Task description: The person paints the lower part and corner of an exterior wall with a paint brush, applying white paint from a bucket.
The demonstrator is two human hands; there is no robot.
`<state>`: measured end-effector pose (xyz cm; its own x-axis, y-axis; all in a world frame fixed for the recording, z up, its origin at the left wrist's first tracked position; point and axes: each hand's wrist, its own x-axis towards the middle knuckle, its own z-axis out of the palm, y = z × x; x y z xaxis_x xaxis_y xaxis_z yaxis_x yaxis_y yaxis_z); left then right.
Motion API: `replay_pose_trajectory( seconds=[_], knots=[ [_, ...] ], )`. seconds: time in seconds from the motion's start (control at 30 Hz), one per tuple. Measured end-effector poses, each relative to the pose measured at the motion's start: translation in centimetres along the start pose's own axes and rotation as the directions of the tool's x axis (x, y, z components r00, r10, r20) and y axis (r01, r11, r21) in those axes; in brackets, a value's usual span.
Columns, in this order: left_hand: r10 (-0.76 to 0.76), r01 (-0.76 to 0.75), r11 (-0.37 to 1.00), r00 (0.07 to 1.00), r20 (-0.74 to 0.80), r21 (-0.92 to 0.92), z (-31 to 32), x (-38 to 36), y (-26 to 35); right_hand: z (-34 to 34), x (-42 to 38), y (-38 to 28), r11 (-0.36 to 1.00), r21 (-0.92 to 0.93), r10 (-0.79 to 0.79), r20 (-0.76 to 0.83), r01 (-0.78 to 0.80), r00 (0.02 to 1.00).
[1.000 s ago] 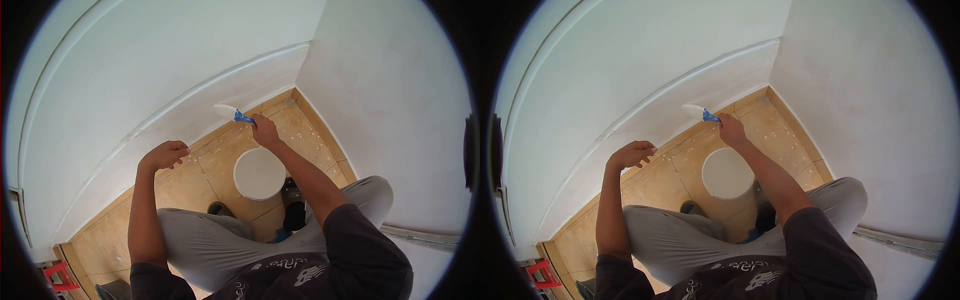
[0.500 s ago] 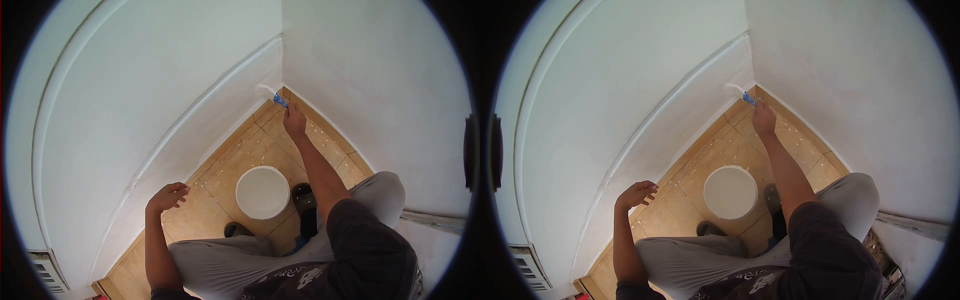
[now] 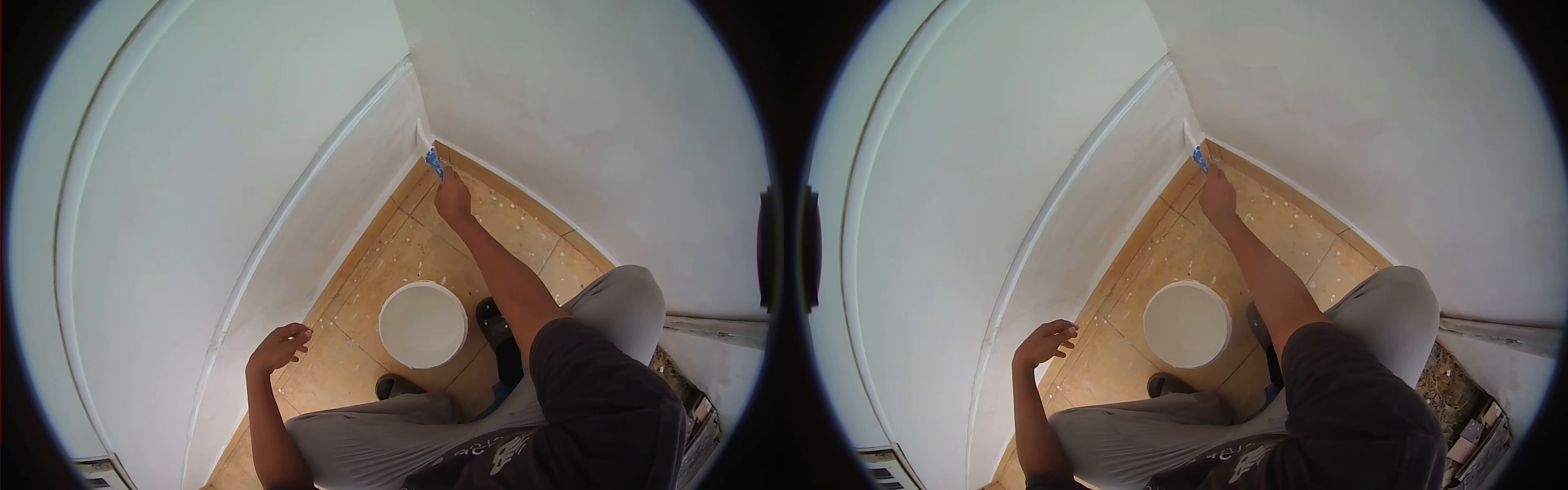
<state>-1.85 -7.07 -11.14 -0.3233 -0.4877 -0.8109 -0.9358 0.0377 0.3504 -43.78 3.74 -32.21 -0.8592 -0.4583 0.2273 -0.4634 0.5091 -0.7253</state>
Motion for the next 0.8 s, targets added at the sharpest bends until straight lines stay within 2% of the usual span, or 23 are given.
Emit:
replay_pose_trajectory(
  seconds=[0.07, 0.17, 0.27, 0.33, 0.47, 0.57, 0.67, 0.8],
  knots=[
    [-0.007, 0.007, 1.000, 1.000, -0.014, 0.005, -0.1, -0.2, 0.1, 0.8, -0.3, -1.9, 0.990, 0.119, 0.046, 0.201, -0.071, 0.978],
    [-0.026, 0.026, 1.000, 1.000, -0.005, 0.008, 0.0, -0.7, 0.0, 2.4, -1.0, -2.6, 0.949, 0.316, -0.064, 0.153, 0.013, 0.986],
    [-0.022, 0.022, 1.000, 1.000, -0.003, 0.016, -0.2, -0.3, -0.1, 3.5, -4.4, -2.7, 0.940, 0.317, -0.171, 0.122, 0.125, 0.978],
    [-0.024, 0.024, 1.000, 1.000, -0.007, 0.020, -0.2, -0.3, -0.1, 3.1, -6.5, -2.8, 0.915, 0.351, -0.280, 0.197, 0.199, 0.940],
    [0.003, -0.003, 1.000, 1.000, -0.009, 0.020, 0.1, -0.1, 0.9, 1.4, -8.8, -3.4, 0.884, 0.414, -0.405, 0.443, 0.218, 0.800],
    [0.033, -0.033, 0.999, 0.999, -0.008, 0.039, 0.4, -0.2, 1.8, 1.1, -9.7, -4.2, 0.839, 0.474, -0.511, 0.521, 0.267, 0.684],
    [0.026, -0.025, 0.998, 1.000, -0.017, 0.051, 0.5, -0.2, 2.2, 0.9, -10.0, -6.0, 0.790, 0.480, -0.613, 0.614, 0.381, 0.497],
    [0.003, -0.002, 0.999, 1.000, -0.030, 0.047, 0.5, -0.1, 1.7, 1.8, -11.6, -8.5, 0.710, 0.563, -0.703, 0.607, 0.424, 0.370]
  ],
)
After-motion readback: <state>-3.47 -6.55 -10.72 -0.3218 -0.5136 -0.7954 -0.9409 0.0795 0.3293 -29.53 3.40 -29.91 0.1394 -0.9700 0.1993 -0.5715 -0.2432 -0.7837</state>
